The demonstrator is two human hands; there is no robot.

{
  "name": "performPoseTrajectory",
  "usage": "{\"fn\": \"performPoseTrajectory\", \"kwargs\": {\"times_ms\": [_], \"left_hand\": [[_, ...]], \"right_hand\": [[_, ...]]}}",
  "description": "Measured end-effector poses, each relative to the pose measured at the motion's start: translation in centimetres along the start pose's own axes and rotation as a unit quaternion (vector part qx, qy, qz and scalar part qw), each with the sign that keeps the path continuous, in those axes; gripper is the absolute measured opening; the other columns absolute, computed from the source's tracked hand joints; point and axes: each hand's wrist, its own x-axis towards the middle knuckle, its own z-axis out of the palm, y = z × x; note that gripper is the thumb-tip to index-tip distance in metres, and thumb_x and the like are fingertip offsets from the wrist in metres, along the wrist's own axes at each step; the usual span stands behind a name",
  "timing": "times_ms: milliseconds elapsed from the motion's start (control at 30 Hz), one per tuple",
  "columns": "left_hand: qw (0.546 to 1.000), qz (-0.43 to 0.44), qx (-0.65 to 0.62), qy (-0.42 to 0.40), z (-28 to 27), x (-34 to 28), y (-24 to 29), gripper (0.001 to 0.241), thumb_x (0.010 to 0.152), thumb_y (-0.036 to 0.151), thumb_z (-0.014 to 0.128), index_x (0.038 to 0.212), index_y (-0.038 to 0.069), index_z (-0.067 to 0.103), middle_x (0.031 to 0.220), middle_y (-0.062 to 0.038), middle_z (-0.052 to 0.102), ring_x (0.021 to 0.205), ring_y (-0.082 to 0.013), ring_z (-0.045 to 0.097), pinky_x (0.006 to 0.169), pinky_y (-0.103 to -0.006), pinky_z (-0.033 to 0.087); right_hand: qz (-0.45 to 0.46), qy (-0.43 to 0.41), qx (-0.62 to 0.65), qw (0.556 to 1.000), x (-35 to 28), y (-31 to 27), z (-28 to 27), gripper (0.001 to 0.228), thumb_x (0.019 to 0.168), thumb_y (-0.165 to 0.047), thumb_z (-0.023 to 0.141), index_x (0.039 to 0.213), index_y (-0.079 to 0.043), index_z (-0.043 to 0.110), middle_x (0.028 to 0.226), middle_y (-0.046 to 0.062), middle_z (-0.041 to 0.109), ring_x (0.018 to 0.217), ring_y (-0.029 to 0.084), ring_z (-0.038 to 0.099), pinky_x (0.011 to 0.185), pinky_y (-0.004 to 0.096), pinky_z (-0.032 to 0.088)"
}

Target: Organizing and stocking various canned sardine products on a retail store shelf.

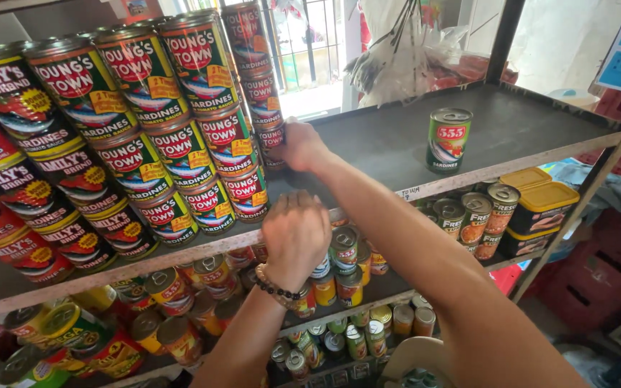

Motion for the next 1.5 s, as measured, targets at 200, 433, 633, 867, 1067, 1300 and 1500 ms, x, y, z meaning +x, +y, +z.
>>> {"fn": "performPoseTrajectory", "kwargs": {"times_ms": [200, 433, 633, 867, 1067, 1300, 1500], "left_hand": [[1.0, -0.001, 0.008, 0.002, 0.1, -0.2, -0.1, 0.021, 0.092, 0.02, 0.061, 0.08, 0.003, 0.065, 0.079, -0.015, 0.068, 0.077, -0.0323, 0.067, 0.067, -0.0438, 0.053], [0.999, -0.014, 0.027, -0.017, 0.2, -0.5, -0.2, 0.023, 0.093, 0.023, 0.062, 0.08, 0.005, 0.065, 0.079, -0.014, 0.068, 0.079, -0.0319, 0.066, 0.071, -0.0447, 0.053], [0.989, 0.093, -0.066, 0.09, -1.0, -2.6, -0.9, 0.028, 0.087, 0.019, 0.064, 0.102, -0.004, 0.068, 0.111, -0.02, 0.07, 0.113, -0.0384, 0.063, 0.099, -0.0475, 0.05], [0.956, 0.127, -0.256, 0.066, -4.1, -10.2, 2.6, 0.015, 0.086, 0.01, 0.068, 0.096, 0.0, 0.066, 0.111, -0.015, 0.068, 0.115, -0.0376, 0.062, 0.101, -0.0503, 0.05], [0.921, 0.042, -0.382, -0.069, -0.8, -21.1, 4.4, 0.011, 0.085, 0.008, 0.071, 0.092, 0.001, 0.067, 0.104, -0.015, 0.069, 0.106, -0.0371, 0.065, 0.096, -0.047, 0.053], [0.823, -0.087, -0.475, -0.3, 5.0, -36.2, 5.8, 0.008, 0.087, 0.012, 0.07, 0.088, 0.004, 0.069, 0.092, -0.013, 0.072, 0.095, -0.0354, 0.067, 0.086, -0.0458, 0.054], [0.728, -0.274, -0.395, -0.488, 8.3, -45.9, 5.7, 0.015, 0.087, 0.018, 0.069, 0.095, 0.006, 0.075, 0.085, -0.017, 0.072, 0.082, -0.0353, 0.069, 0.074, -0.0464, 0.055]], "right_hand": [[0.033, 0.001, 0.057, 0.998, -0.7, 0.0, -0.3, 0.056, 0.071, -0.035, 0.089, 0.108, 0.001, 0.067, 0.102, 0.021, 0.074, 0.099, 0.035, 0.072, 0.085, 0.042, 0.056], [0.024, 0.056, -0.006, 0.998, -5.3, -2.0, -4.1, 0.057, 0.075, -0.035, 0.09, 0.11, 0.002, 0.064, 0.1, 0.022, 0.072, 0.096, 0.037, 0.071, 0.083, 0.043, 0.054], [-0.097, 0.215, 0.054, 0.97, -16.7, -6.7, -7.7, 0.034, 0.085, -0.013, 0.079, 0.115, -0.003, 0.067, 0.108, 0.019, 0.069, 0.098, 0.036, 0.07, 0.085, 0.042, 0.055], [-0.14, 0.205, 0.062, 0.967, -30.5, -6.3, -6.1, 0.024, 0.089, -0.002, 0.071, 0.112, -0.003, 0.068, 0.111, 0.018, 0.066, 0.106, 0.035, 0.066, 0.09, 0.041, 0.055], [-0.007, 0.071, 0.137, 0.988, -41.0, -1.3, 0.0, 0.015, 0.089, -0.001, 0.07, 0.104, -0.002, 0.07, 0.102, 0.014, 0.07, 0.094, 0.03, 0.071, 0.08, 0.036, 0.057], [0.157, -0.062, 0.219, 0.961, -53.7, 4.4, 8.0, 0.01, 0.092, -0.002, 0.07, 0.101, -0.001, 0.072, 0.096, 0.009, 0.073, 0.082, 0.014, 0.071, 0.07, 0.029, 0.058], [0.27, -0.131, 0.175, 0.938, -62.0, 8.5, 12.9, 0.016, 0.088, -0.006, 0.074, 0.103, -0.002, 0.073, 0.093, 0.008, 0.074, 0.074, 0.015, 0.068, 0.068, 0.03, 0.056]]}}
